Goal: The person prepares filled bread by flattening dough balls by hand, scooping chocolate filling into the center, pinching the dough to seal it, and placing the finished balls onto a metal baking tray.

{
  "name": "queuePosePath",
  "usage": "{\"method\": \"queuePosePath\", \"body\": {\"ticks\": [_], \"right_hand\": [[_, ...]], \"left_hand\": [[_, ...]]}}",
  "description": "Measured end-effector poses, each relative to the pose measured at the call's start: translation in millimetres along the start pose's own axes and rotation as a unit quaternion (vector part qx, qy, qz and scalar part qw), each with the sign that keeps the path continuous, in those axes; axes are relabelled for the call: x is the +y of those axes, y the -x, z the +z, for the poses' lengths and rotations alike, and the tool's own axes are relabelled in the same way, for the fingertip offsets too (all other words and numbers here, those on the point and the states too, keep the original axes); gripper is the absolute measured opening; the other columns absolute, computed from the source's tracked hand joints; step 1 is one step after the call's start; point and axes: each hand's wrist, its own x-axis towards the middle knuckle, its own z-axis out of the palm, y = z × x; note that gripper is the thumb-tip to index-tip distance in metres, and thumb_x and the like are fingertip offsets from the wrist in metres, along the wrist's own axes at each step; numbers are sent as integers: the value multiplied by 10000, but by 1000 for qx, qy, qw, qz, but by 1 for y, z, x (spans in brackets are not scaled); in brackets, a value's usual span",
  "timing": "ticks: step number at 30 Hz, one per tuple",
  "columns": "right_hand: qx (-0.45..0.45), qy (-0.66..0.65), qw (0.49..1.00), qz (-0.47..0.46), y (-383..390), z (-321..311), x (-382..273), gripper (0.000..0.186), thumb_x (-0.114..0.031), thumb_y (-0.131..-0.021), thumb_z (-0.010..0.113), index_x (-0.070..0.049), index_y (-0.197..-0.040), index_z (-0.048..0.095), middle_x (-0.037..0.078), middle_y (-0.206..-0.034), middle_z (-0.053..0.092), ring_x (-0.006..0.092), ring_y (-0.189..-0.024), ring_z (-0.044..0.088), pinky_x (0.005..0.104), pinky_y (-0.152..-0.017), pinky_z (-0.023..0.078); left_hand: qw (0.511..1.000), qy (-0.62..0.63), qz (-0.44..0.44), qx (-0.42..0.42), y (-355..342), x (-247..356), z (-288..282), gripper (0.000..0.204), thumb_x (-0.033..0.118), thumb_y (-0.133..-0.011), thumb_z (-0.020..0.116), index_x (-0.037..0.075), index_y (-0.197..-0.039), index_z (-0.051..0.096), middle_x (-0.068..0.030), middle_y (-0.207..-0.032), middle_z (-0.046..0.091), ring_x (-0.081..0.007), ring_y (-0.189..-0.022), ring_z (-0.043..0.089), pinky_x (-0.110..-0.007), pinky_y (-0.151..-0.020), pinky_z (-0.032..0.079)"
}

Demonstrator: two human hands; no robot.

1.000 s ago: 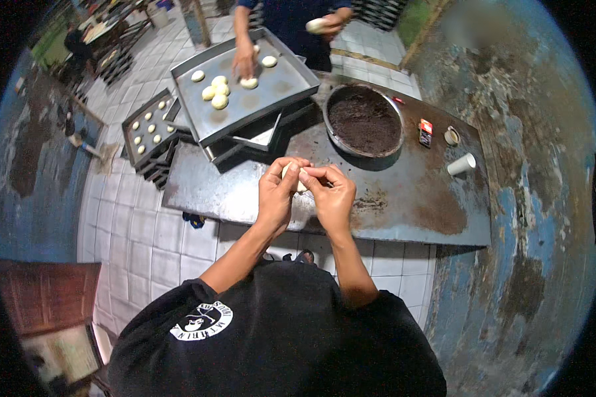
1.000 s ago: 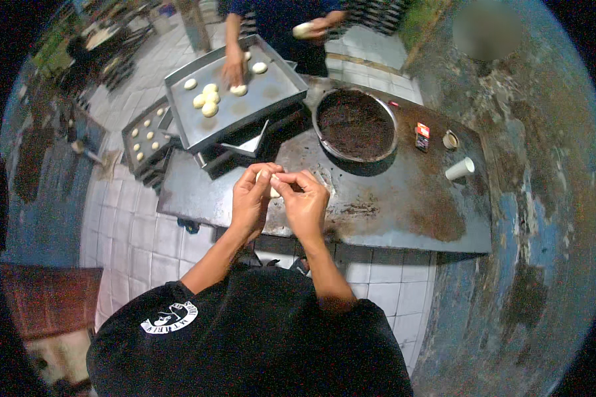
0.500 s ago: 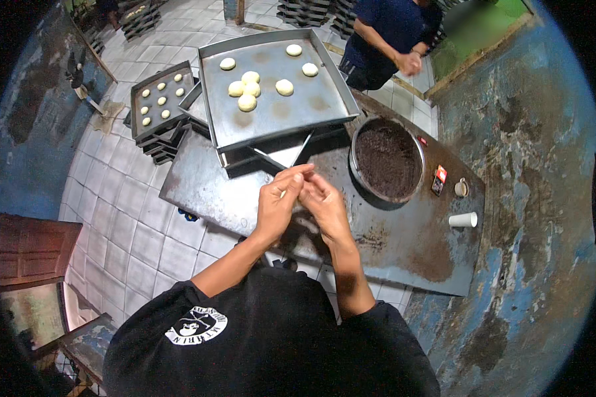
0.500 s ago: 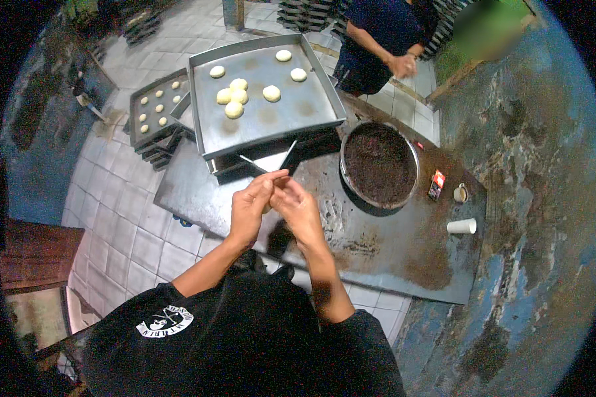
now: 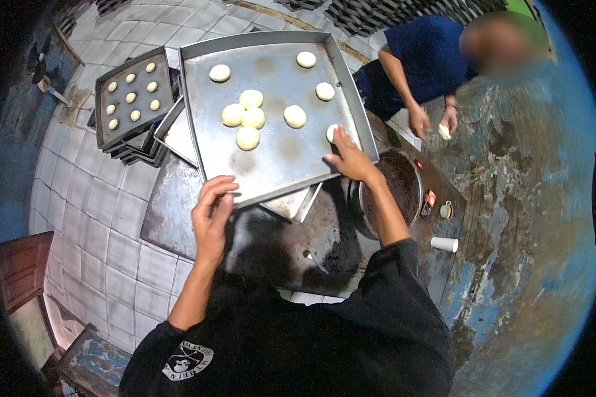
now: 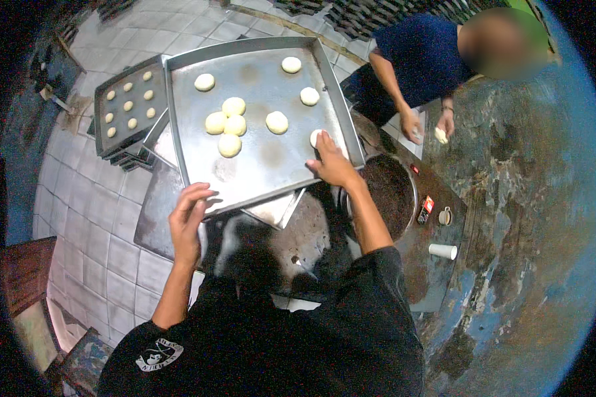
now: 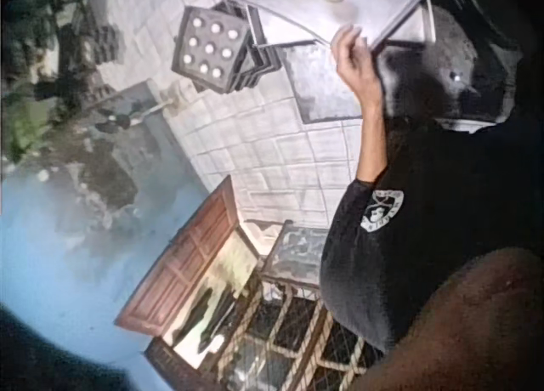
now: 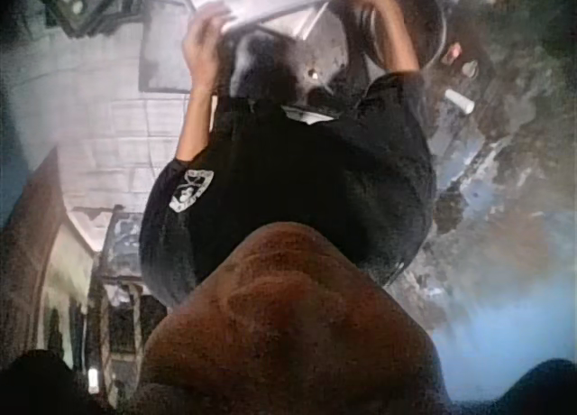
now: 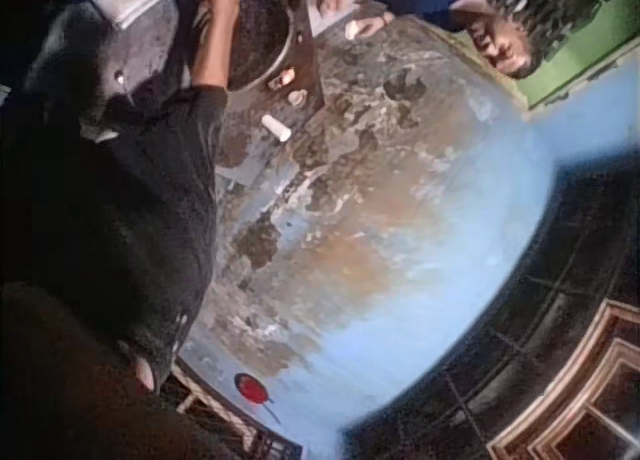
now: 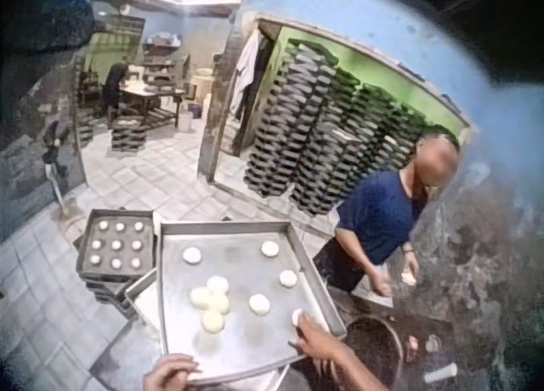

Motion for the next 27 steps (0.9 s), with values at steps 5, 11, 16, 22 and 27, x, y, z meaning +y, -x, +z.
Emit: {"method": "queuePosePath", "body": {"ticks": [5, 11, 16, 22, 27], "right_hand": [[-243, -140, 904, 323, -93, -20, -14, 696, -503, -1049, 455, 45, -1478, 472, 263, -1545, 443, 408, -1470, 376, 470, -1225, 262], [-12, 44, 994, 101, -91, 66, 21, 875, -572, -1049, 372, 49, -1611, 118, 222, -1695, 134, 375, -1579, 62, 473, -1272, 73], [-8, 51, 986, 159, -105, 45, 2, 830, -586, -993, 515, 11, -1550, 368, 231, -1612, 355, 362, -1517, 294, 533, -1221, 212], [32, 151, 987, -39, -93, 34, -107, 254, -274, -819, 781, -69, -960, 728, 137, -921, 708, 321, -931, 648, 510, -875, 424], [32, -181, 965, 189, -42, 0, -96, 205, -216, -898, 708, -39, -1000, 730, 99, -926, 722, 217, -913, 639, 391, -871, 433]], "left_hand": [[996, 24, 2, 82, -17, -12, -43, 151, 63, -975, 583, -16, -1022, 703, -102, -1147, 634, -173, -1093, 574, -304, -982, 432], [992, 47, 26, 113, -29, 1, -47, 120, 30, -965, 582, -15, -984, 691, -92, -1087, 639, -163, -1067, 569, -302, -969, 420], [986, 53, 67, 144, -21, 5, -57, 102, 83, -973, 614, 16, -966, 691, -85, -1120, 648, -175, -1083, 571, -304, -940, 415], [984, 51, 60, 158, -9, 19, -39, 98, 85, -963, 635, 17, -949, 704, -19, -1007, 661, -93, -895, 540, -255, -802, 416], [999, 5, 10, 45, 13, 28, 4, 183, 164, -985, 658, 5, -1045, 728, -49, -1017, 713, -122, -971, 629, -272, -860, 477]]}}
